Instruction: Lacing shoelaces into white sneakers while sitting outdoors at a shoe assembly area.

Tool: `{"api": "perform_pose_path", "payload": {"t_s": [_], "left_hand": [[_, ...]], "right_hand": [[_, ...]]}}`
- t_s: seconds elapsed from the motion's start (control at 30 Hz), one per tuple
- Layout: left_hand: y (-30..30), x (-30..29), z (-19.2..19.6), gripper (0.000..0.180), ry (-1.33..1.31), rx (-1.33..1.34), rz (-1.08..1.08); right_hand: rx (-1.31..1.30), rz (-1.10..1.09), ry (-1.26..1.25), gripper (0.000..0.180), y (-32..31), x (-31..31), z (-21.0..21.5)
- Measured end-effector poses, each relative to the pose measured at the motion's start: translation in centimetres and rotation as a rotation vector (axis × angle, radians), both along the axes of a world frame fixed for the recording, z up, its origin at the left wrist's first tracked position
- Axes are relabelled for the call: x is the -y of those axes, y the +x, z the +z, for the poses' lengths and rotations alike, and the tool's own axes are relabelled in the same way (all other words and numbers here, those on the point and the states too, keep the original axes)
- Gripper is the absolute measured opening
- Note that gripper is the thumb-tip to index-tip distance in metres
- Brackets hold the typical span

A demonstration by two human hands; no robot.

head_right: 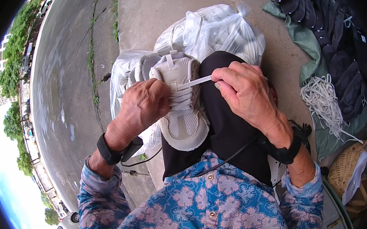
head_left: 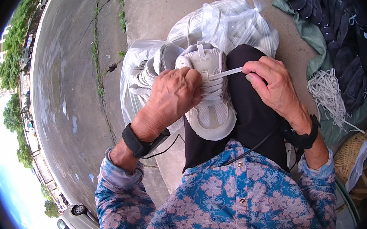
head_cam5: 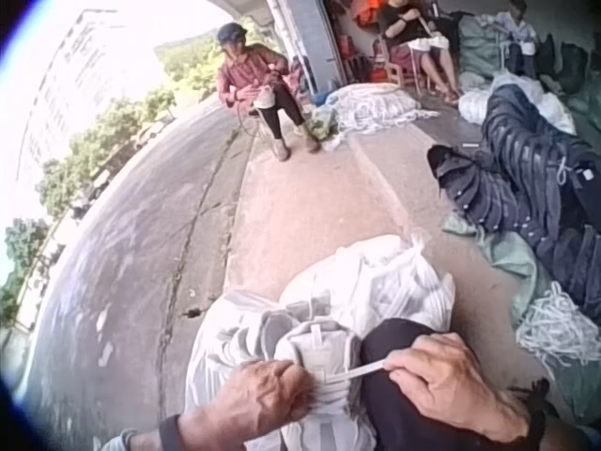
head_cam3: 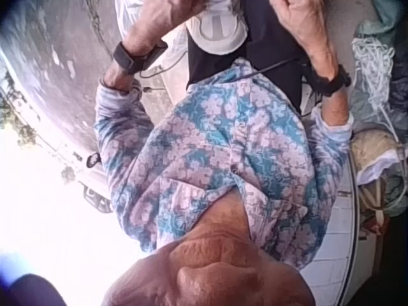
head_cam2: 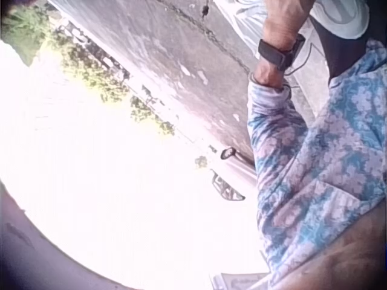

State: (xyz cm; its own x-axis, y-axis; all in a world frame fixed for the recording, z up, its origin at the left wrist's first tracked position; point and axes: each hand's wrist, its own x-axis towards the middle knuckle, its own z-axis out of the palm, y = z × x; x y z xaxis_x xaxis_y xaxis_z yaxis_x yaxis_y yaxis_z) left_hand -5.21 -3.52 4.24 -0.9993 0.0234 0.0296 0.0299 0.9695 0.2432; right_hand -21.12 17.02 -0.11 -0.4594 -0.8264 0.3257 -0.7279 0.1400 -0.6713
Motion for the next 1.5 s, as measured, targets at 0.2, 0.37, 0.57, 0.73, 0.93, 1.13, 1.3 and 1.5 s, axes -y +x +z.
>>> {"api": "perform_pose_path", "payload": {"t_s": [0.2, 0.37, 0.57, 0.73, 0.93, 1.13, 1.3, 1.5], "left_hand": [[0.9, 0.8, -0.1, 0.017, 0.097, 0.007, 0.109], [1.3, 1.0, -0.2, 0.012, 0.354, 0.027, 0.195], [2.6, 1.0, -1.9, 0.009, 0.765, -0.043, 0.397], [2.1, 0.6, -2.5, 0.016, 0.904, -0.140, 0.565], [1.2, 0.6, -3.3, 0.032, 0.697, -0.230, 0.485], [0.8, 0.7, -3.5, 0.030, 0.742, -0.175, 0.541], [0.8, 0.8, -4.1, 0.029, 0.696, -0.191, 0.541], [0.6, 0.5, -4.1, 0.033, 0.723, -0.164, 0.542]], "right_hand": [[-0.016, 0.001, -0.017, 0.015, 0.1, -0.1, -0.1], [-0.142, 0.071, -0.025, 0.019, 0.4, 0.4, 0.5], [-0.181, 0.120, 0.017, 0.027, 0.6, 1.7, 0.7], [-0.192, 0.066, 0.039, 0.025, 0.3, 2.7, 0.7], [-0.207, 0.119, 0.096, 0.013, -0.3, 2.9, 0.6], [-0.225, 0.010, 0.032, 0.015, -0.6, 2.9, 0.4], [-0.220, 0.232, -0.008, 0.017, 0.5, 3.7, 1.5], [-0.237, 0.311, 0.002, 0.015, 1.1, 4.9, 1.4]]}}
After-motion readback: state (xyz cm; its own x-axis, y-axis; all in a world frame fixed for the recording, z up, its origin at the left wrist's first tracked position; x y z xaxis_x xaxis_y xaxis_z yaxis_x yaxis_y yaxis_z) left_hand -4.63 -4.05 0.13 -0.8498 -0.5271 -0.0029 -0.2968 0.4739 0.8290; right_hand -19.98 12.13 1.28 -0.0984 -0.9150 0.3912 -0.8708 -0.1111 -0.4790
